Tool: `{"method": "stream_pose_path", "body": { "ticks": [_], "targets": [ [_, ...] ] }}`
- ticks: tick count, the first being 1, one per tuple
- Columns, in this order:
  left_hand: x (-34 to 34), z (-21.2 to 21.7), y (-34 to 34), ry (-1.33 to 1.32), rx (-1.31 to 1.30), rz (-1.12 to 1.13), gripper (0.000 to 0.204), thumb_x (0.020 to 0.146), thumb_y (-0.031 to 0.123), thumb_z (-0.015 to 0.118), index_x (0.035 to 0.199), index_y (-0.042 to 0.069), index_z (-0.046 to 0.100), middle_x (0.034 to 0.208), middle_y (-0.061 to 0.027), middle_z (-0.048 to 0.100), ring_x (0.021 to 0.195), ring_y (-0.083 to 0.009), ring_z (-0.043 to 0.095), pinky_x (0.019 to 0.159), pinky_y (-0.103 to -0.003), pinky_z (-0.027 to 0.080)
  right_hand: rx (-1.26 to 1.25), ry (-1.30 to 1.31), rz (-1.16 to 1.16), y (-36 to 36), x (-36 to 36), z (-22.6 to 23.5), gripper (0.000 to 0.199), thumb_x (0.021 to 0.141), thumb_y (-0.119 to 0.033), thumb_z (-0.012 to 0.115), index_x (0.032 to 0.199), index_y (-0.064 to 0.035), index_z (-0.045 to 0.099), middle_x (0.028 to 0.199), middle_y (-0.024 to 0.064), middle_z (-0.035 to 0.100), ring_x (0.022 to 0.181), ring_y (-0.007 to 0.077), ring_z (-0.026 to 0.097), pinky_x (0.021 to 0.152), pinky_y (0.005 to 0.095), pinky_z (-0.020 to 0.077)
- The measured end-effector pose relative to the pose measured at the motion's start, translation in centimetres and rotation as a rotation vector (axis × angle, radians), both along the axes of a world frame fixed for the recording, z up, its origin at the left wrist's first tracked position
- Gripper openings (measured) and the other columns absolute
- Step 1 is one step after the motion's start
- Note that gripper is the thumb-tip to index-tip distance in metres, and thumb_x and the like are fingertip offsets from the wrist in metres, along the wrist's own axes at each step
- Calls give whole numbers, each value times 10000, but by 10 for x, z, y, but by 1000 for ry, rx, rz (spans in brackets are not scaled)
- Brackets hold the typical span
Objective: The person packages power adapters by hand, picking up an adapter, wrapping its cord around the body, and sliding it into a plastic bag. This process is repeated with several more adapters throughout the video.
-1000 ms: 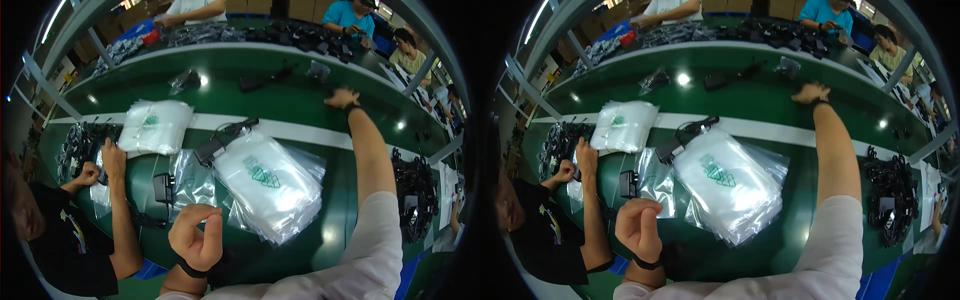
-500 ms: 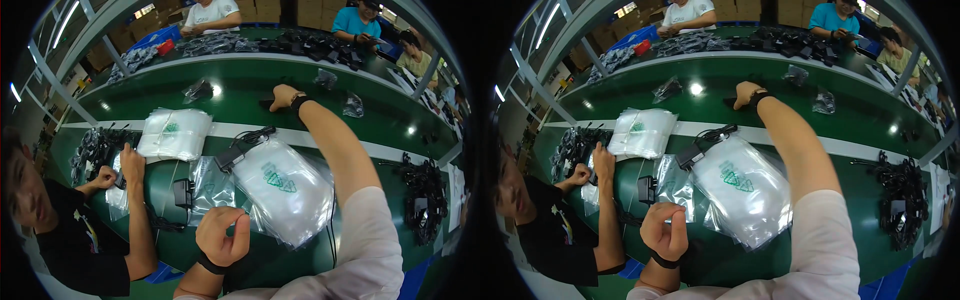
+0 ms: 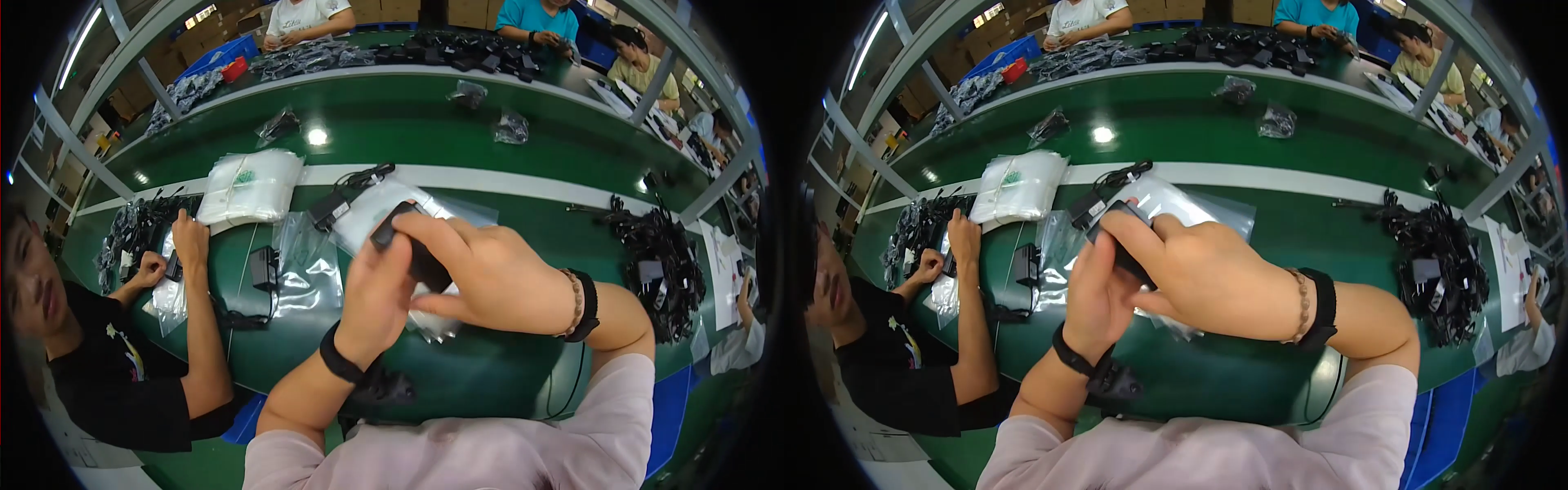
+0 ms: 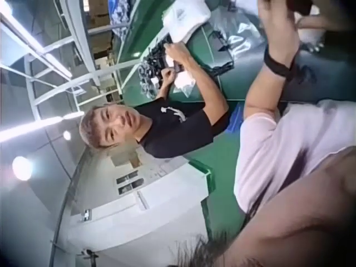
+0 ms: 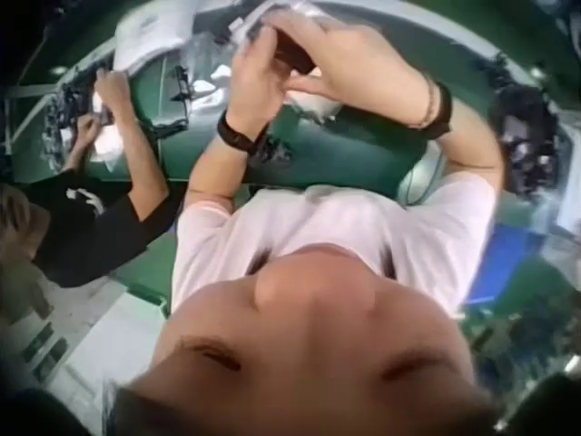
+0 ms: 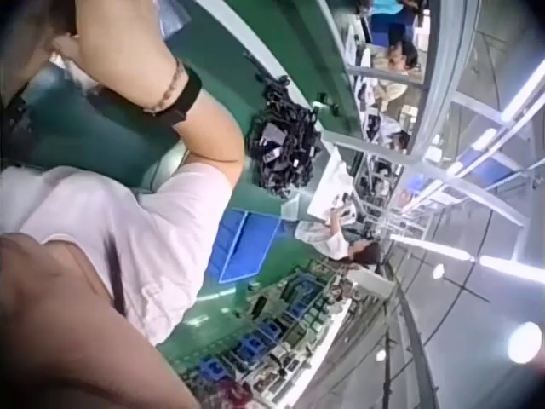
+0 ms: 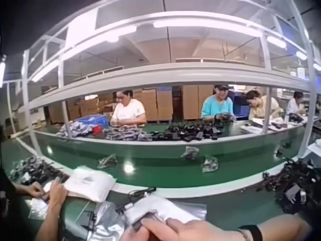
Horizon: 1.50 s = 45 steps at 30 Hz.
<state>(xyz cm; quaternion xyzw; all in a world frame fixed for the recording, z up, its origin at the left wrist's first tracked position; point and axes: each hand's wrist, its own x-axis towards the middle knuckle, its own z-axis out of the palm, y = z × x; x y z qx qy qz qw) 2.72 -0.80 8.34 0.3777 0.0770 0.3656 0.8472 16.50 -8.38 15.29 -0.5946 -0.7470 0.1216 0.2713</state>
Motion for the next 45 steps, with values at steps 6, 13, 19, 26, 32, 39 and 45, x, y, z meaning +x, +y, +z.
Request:
{"method": "stream_pose_path", "body": {
  "ticks": [6, 13, 19, 26, 32, 39, 45],
  "targets": [
    [8, 45, 8, -303, -143, 4, 380, 931, 327, 451, 1183, 42, 450, 1122, -126, 543, 1045, -220, 533, 948, -452, 394, 134, 853, 218, -6, 30, -68, 827, 695, -357, 752, 1317, -55, 297, 1016, 187, 589, 909, 253, 611, 787, 361, 469],
    [13, 75, 11, -435, -26, 267, 377, 932, 305, 445, 1185, 26, 448, 1145, -141, 532, 1037, -229, 540, 950, -448, 393, -20, 1428, 289, -9, 6, -91, 413, 844, -318, 603, 1081, 1, 490, 963, 166, 601, 855, 203, 592, 769, 309, 471],
    [-4, 37, 32, -207, 282, 100, 403, 890, 252, 513, 1196, 2, 434, 1154, -157, 512, 977, -232, 558, 910, -412, 433, -1, 1491, -85, -5, 33, -71, 239, 915, -227, 497, 970, 5, 514, 944, 147, 608, 762, 158, 589, 673, 258, 486],
    [26, 0, -3, 209, 413, 104, 389, 865, 127, 565, 1205, 2, 423, 1144, -111, 521, 1012, -156, 520, 858, -290, 442, 225, 1119, -223, 6, 26, -90, 190, 919, -125, 484, 1027, 30, 501, 970, 109, 613, 800, 116, 583, 689, 246, 486],
    [23, -6, 3, 202, 439, 107, 383, 866, 132, 568, 1197, -2, 432, 1151, -100, 522, 1018, -141, 507, 874, -265, 419, 271, 1150, -96, 6, 17, -93, 374, 894, -25, 484, 1258, 19, 410, 1105, 112, 575, 954, 132, 562, 813, 242, 450],
    [24, -18, 12, 190, 501, 280, 374, 822, 82, 618, 1147, -3, 454, 1142, -127, 533, 1041, -150, 507, 888, -278, 420, 305, 1048, -14, 2, -6, -100, 484, 879, 2, 485, 1341, 0, 341, 1268, 116, 467, 1101, 154, 499, 880, 249, 413],
    [19, -12, 12, 181, 777, 454, 441, 705, -71, 663, 1087, -1, 452, 1095, -166, 560, 1005, -209, 557, 851, -318, 464, 406, 395, -20, 1, 12, -92, 434, 877, -44, 513, 1295, 8, 408, 1192, 117, 528, 1050, 155, 534, 856, 244, 419]
  ]
}}
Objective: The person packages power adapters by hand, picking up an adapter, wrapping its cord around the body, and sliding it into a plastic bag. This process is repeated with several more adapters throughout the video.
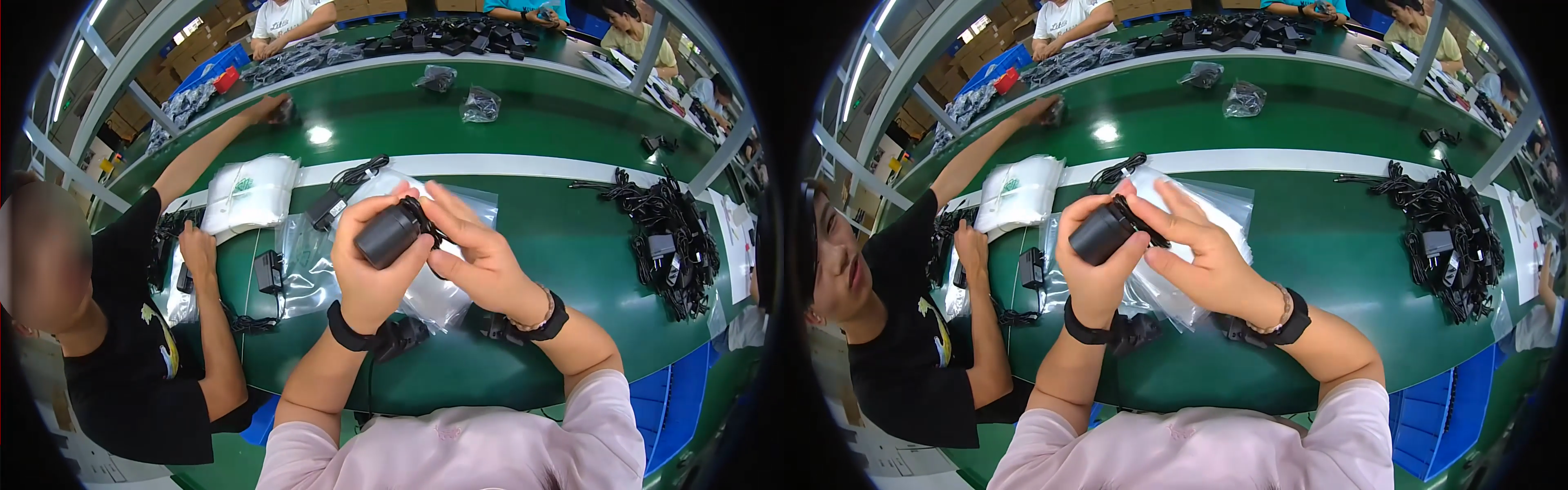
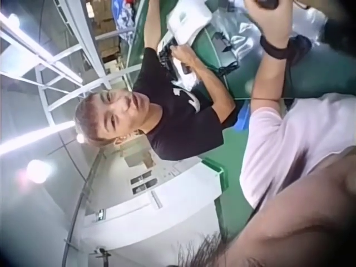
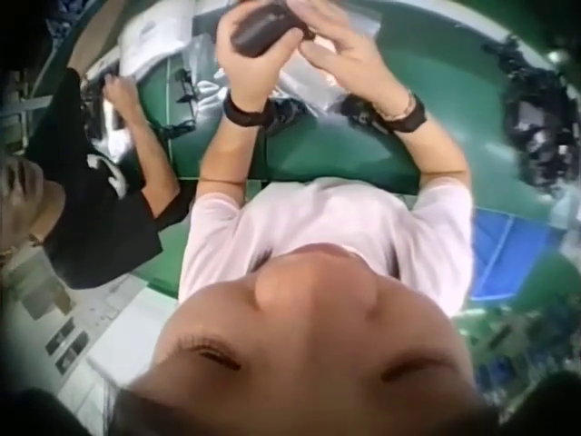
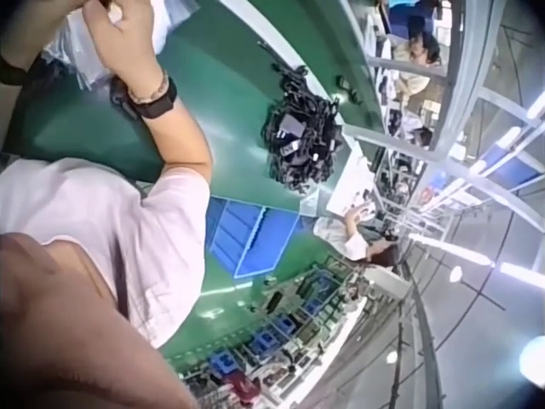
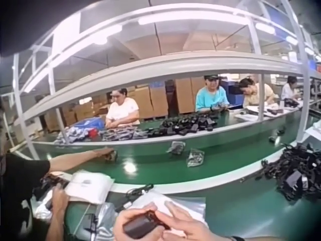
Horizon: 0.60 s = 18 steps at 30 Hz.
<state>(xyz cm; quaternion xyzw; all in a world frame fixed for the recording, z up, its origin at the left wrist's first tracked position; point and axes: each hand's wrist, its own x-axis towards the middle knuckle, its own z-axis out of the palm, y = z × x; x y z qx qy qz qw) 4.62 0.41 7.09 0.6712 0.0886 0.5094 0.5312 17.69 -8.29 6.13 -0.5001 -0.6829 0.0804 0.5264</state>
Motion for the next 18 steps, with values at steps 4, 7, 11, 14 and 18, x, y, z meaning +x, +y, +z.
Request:
{"method": "stream_pose_path", "body": {
  "ticks": [4, 7, 11, 14, 18],
  "targets": [
    [-5, 3, 8, -81, 167, 170, 480, 684, -105, 656, 1094, 1, 430, 1055, -190, 574, 969, -249, 581, 824, -346, 485, -197, 619, -30, -6, 0, 2, 328, 870, -95, 552, 1179, 12, 518, 990, 98, 615, 859, 145, 593, 714, 231, 462],
    [-9, 3, 14, -121, 371, 271, 501, 667, -94, 668, 1095, 10, 429, 1028, -198, 587, 913, -265, 601, 800, -357, 497, -740, 729, 167, -1, 6, 5, 253, 881, -146, 554, 1079, 10, 566, 879, 75, 621, 735, 132, 580, 605, 238, 456],
    [-15, 8, 20, -92, 743, 419, 532, 626, -70, 701, 1082, 24, 444, 996, -197, 604, 825, -287, 624, 777, -374, 505, -428, 85, -225, -3, 7, 2, 248, 906, -225, 527, 975, 0, 605, 830, 63, 621, 649, 115, 569, 503, 257, 448],
    [-18, 13, 21, -51, 894, 494, 543, 614, -68, 704, 1080, 25, 442, 979, -209, 605, 808, -314, 624, 778, -393, 505, -360, 26, -254, -6, 9, 9, 284, 922, -260, 498, 952, -2, 611, 836, 59, 619, 653, 110, 568, 501, 266, 453],
    [-16, 10, 16, -49, 1011, 376, 554, 604, -67, 706, 1078, 27, 435, 976, -208, 605, 813, -338, 619, 795, -422, 500, -796, 903, 229, -4, 3, 12, 314, 936, -272, 466, 984, 9, 597, 863, 52, 620, 715, 109, 575, 588, 265, 470]
  ]
}}
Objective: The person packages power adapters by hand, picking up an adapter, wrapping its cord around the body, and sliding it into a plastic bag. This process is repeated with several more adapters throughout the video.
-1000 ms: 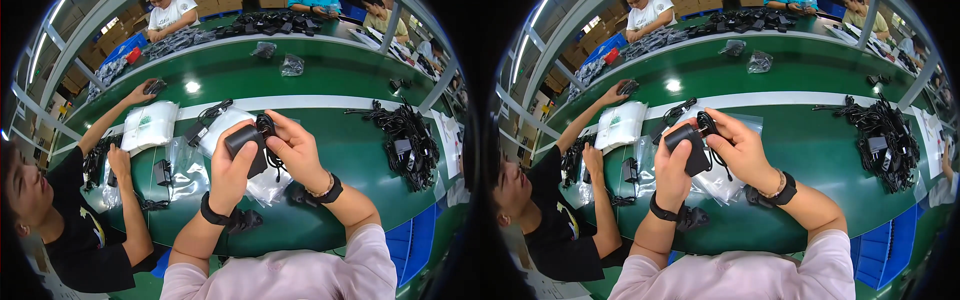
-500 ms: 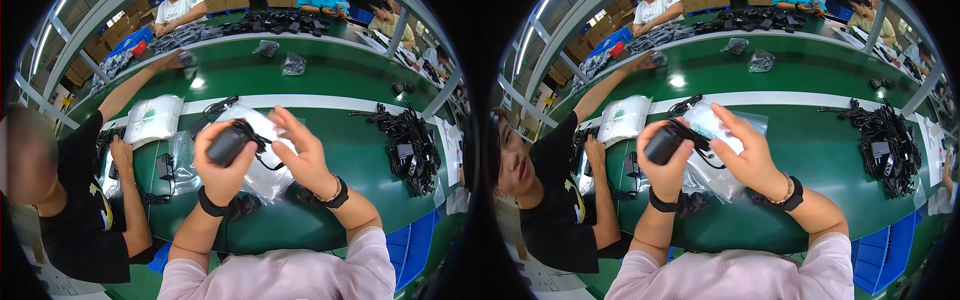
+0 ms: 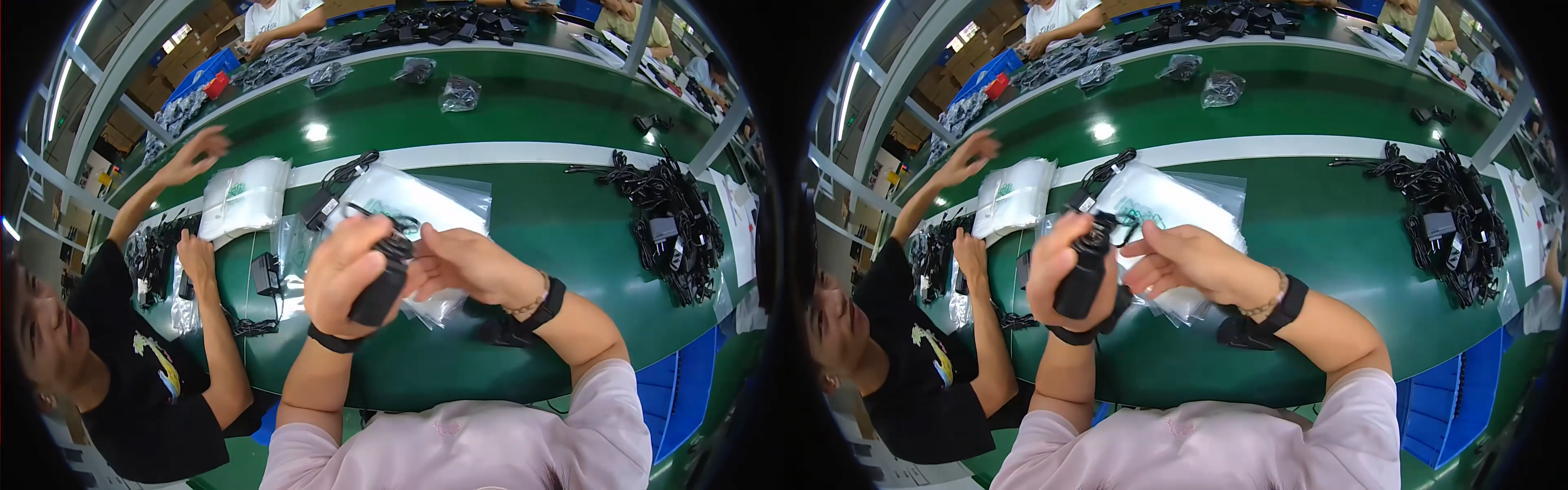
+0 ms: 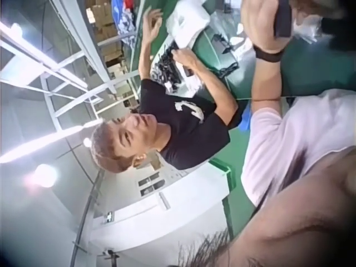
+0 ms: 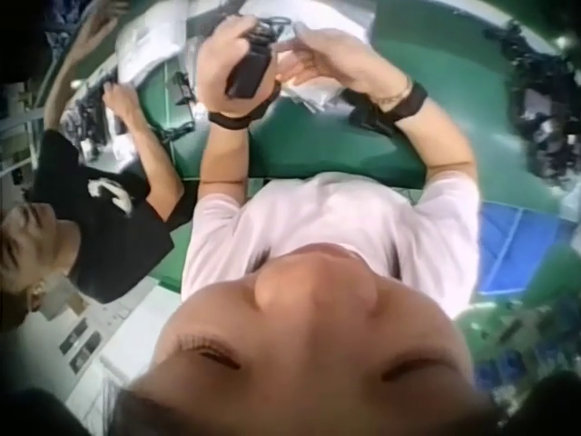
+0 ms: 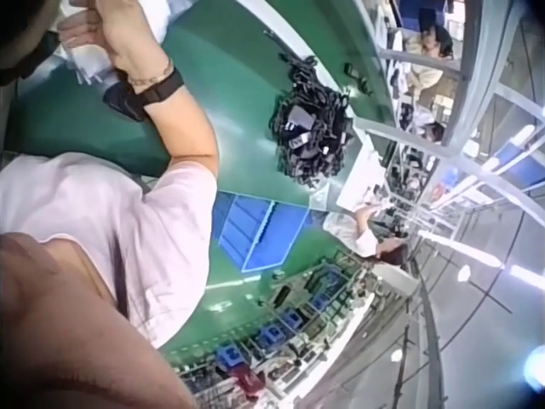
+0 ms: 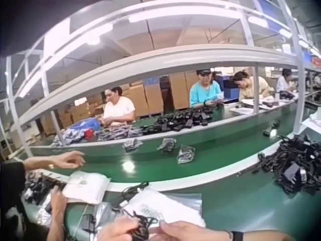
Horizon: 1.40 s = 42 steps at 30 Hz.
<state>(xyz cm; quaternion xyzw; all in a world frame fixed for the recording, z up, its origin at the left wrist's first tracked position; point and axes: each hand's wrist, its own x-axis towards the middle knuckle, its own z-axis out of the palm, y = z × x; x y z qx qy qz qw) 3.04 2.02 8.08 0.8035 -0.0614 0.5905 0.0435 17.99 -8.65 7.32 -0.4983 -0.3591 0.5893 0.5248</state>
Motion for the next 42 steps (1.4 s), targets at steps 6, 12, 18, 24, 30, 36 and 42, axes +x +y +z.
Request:
{"method": "stream_pose_path", "body": {
  "ticks": [6, 12, 18, 24, 30, 36, 42],
  "targets": [
    [20, -22, -30, 20, -769, -484, 503, 659, -47, 690, 1087, 18, 433, 988, -168, 611, 862, -246, 623, 796, -362, 502, 183, 451, -182, 4, -2, -21, 327, 943, -234, 449, 1117, 29, 534, 1002, 48, 606, 861, 106, 575, 793, 252, 453],
    [23, -29, -33, 45, -1280, -595, 458, 685, -40, 686, 1076, 10, 453, 1011, -126, 595, 901, -162, 591, 797, -298, 492, 398, 300, -301, 0, -22, -22, 351, 953, -218, 417, 1198, 28, 468, 1069, 60, 583, 889, 104, 569, 815, 241, 442],
    [30, -12, -48, -181, -1378, -412, 420, 690, -26, 682, 1053, 11, 473, 1005, -84, 563, 870, -133, 564, 792, -273, 478, 450, 21, -314, -9, -26, -20, 383, 948, -190, 430, 1258, 32, 405, 1002, 20, 551, 832, 52, 498, 722, 189, 413],
    [37, -12, -34, -138, -1543, -420, 428, 707, 5, 675, 1086, 14, 477, 1016, -66, 537, 894, -129, 546, 806, -273, 462, 580, -247, -255, -6, -6, -7, 441, 906, -137, 502, 1293, 28, 367, 1027, 16, 509, 829, 40, 454, 688, 183, 400],
    [67, -1, -31, 1, -1522, -697, 513, 739, 84, 685, 1189, 24, 445, 977, -17, 540, 837, -131, 551, 775, -269, 460, 652, -356, -282, -7, 10, 0, 566, 842, -74, 585, 1328, 33, 313, 1112, 43, 498, 946, 79, 492, 785, 216, 431],
    [60, -13, -14, 314, -1389, -487, 456, 778, 197, 666, 1154, 6, 494, 885, -53, 567, 766, -153, 562, 721, -280, 475, 785, -426, -486, -11, 44, 7, 630, 812, -74, 625, 1337, 44, 297, 1166, 69, 502, 1006, 112, 502, 848, 238, 427],
    [50, -61, -12, 906, -490, 263, 418, 731, 290, 679, 992, -27, 602, 792, -148, 600, 675, -280, 596, 644, -359, 491, 761, -524, -606, -32, 72, 35, 646, 799, -97, 650, 1329, 56, 313, 1174, 93, 517, 1005, 134, 519, 871, 252, 421]
  ]
}}
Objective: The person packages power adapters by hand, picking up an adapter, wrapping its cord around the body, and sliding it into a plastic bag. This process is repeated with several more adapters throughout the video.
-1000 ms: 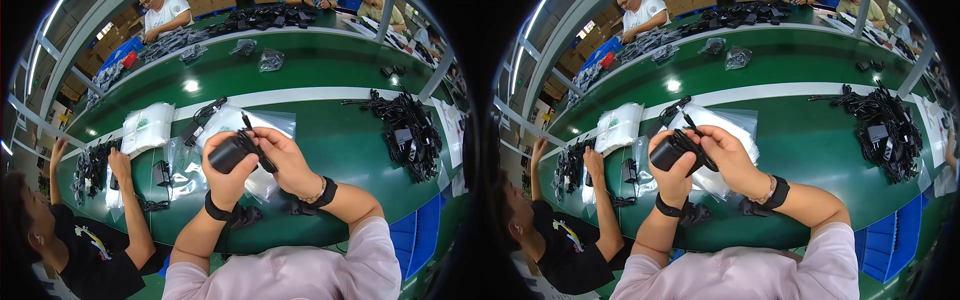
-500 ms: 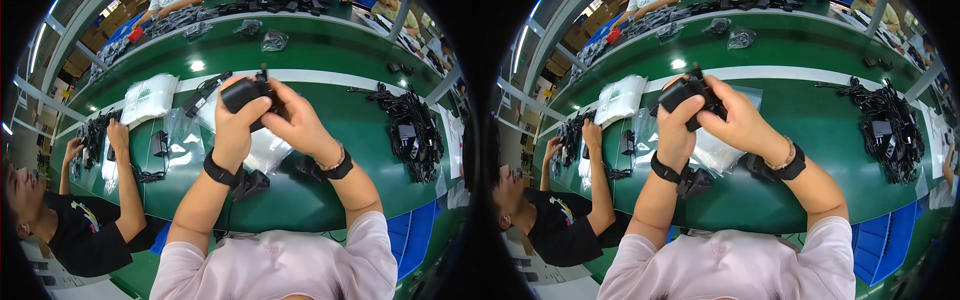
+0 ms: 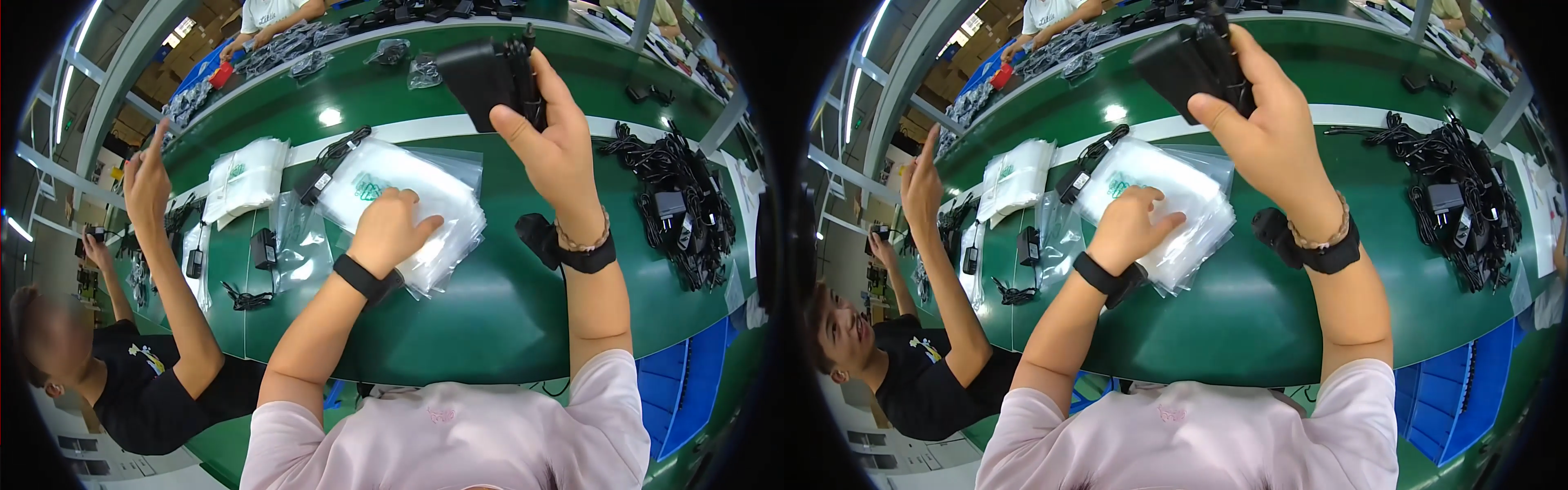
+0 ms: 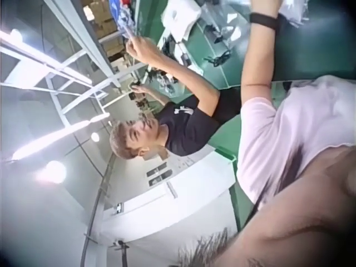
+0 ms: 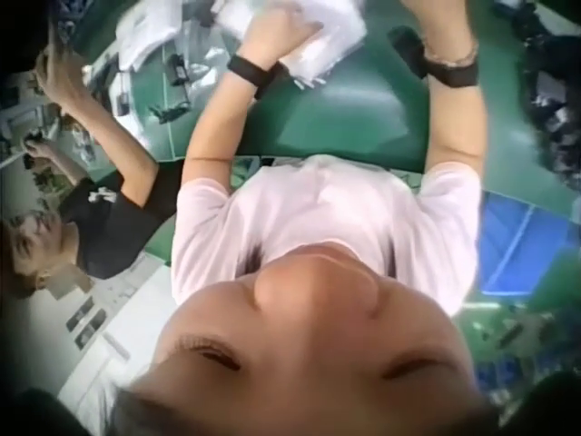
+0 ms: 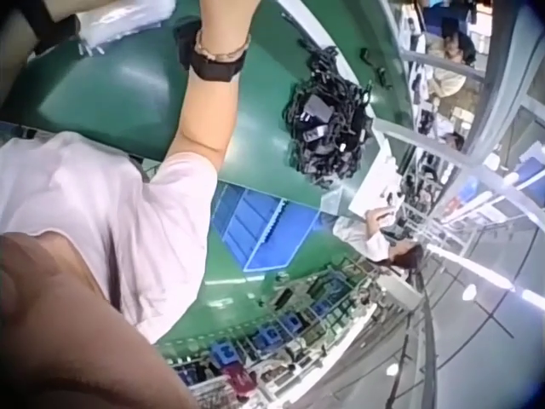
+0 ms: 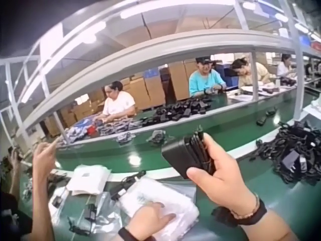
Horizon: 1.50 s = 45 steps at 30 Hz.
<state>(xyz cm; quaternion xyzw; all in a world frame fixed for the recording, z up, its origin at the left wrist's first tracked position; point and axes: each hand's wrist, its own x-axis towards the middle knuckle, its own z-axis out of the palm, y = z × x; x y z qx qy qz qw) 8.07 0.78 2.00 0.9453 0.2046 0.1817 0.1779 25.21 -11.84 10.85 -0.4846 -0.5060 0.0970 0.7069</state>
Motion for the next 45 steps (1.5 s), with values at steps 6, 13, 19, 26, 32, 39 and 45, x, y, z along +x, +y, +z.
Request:
{"method": "stream_pose_path", "body": {
  "ticks": [6, 13, 19, 26, 32, 39, 45],
  "targets": [
    [5, -6, 13, 171, -73, -6, 311, 704, 237, 668, 816, -50, 628, 636, -163, 587, 601, -313, 585, 594, -364, 476, 30, -354, -175, -1, 2, -2, 612, 794, -97, 652, 1302, 67, 352, 1180, 114, 521, 1028, 146, 518, 890, 262, 413],
    [1, 5, 26, 116, -560, 162, 198, 694, 137, 686, 648, -21, 578, 510, -99, 540, 488, -185, 534, 487, -287, 427, 33, -364, -204, -1, 5, -2, 595, 788, -101, 655, 1291, 52, 374, 1180, 120, 525, 1030, 162, 528, 896, 267, 414],
    [-11, 1, 31, -148, -881, 278, 268, 661, 96, 766, 573, 49, 517, 524, -14, 525, 439, -77, 463, 410, -208, 351, -104, 538, 480, 9, -7, -8, 430, 846, -139, 590, 1209, 46, 451, 1053, 113, 575, 903, 172, 589, 809, 341, 496],
    [-11, 2, 4, -273, -490, 156, 306, 617, 141, 804, 611, 20, 522, 549, -67, 557, 506, -130, 530, 473, -252, 422, -285, 975, 553, 39, -40, -58, 289, 897, -172, 505, 1099, 34, 498, 982, 84, 587, 823, 163, 596, 730, 390, 526],
    [-10, -10, -1, -339, -291, -8, 334, 624, 177, 805, 613, 26, 506, 565, -84, 569, 489, -177, 536, 477, -269, 435, -282, 1237, 549, 48, -43, -75, 246, 905, -172, 489, 1059, 17, 510, 977, 59, 586, 843, 157, 583, 783, 385, 500],
    [-16, -14, 12, -452, -335, 101, 276, 696, 161, 757, 663, 28, 518, 536, -64, 554, 454, -147, 518, 443, -254, 414, -174, 649, 124, 39, -44, -96, 330, 852, -44, 538, 1172, 7, 474, 1048, 71, 572, 897, 139, 559, 820, 322, 458],
    [-15, -5, 20, -459, -941, 197, 189, 790, 142, 670, 747, 22, 530, 520, -18, 532, 448, -75, 492, 418, -232, 379, -297, 216, 5, 21, -57, -78, 454, 777, -21, 608, 1203, 12, 455, 1074, 90, 563, 910, 159, 557, 806, 302, 458]
  ]
}}
